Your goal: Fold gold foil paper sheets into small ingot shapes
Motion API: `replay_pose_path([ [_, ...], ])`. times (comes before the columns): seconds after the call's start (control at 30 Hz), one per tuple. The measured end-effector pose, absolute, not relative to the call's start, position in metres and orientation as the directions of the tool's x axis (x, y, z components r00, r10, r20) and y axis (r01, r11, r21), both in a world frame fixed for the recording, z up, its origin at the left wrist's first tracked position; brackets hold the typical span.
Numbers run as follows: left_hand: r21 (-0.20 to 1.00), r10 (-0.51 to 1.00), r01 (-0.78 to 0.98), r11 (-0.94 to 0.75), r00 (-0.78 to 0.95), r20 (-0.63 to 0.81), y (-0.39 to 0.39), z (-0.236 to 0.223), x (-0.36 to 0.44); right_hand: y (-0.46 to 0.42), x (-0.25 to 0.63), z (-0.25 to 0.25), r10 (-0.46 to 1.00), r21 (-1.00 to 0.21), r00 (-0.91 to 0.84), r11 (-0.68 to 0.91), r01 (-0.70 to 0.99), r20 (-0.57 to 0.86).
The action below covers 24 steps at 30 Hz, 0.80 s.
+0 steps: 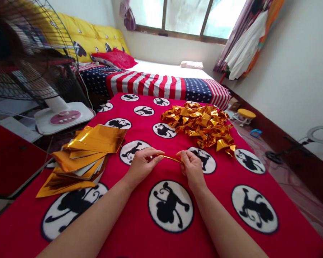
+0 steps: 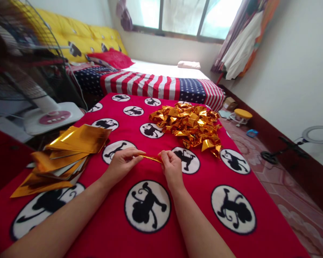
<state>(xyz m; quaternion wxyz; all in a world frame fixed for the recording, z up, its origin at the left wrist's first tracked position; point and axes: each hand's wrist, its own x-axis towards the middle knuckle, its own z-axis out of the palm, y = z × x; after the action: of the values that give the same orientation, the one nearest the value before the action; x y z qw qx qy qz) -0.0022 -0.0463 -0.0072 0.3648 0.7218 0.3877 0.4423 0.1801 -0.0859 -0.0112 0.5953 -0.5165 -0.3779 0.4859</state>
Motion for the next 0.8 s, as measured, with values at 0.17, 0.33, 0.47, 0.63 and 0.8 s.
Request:
replay_pose_path([
  [0.17,0.892,0.92,0.259,-0.371,0.233,0.315,-0.0427,-0.0085,-0.0042,-0.0898,0.1807,-0.0113,0.978,-0.99,0.203,0.076,-0.119,0.05],
  [0.33,0.904,0.933,0.257,-0.341,0.207,0.294,-0.0436,-0.008,-0.0049,-0.0902,0.1809,-0.0092,0.976,-0.994,0.21,0.07,-0.08,0.052],
  [0.47,0.922,0.945,0.241,-0.304,0.202,0.259,-0.044,-0.0063,-0.0033,-0.0899,0.1805,-0.0088,0.971,-0.994,0.231,0.075,-0.083,0.054],
  [0.63,0.923,0.945,0.226,-0.312,0.172,0.277,-0.0425,-0.0061,-0.0027,-0.0906,0.1804,-0.0103,0.973,-0.997,0.225,0.068,-0.041,0.057],
  [0.8,0.935,0.959,0.23,-0.27,0.154,0.239,-0.0415,-0.0058,-0.0045,-0.0917,0.1775,-0.0085,0.97,-0.991,0.213,0.102,0.09,0.119],
])
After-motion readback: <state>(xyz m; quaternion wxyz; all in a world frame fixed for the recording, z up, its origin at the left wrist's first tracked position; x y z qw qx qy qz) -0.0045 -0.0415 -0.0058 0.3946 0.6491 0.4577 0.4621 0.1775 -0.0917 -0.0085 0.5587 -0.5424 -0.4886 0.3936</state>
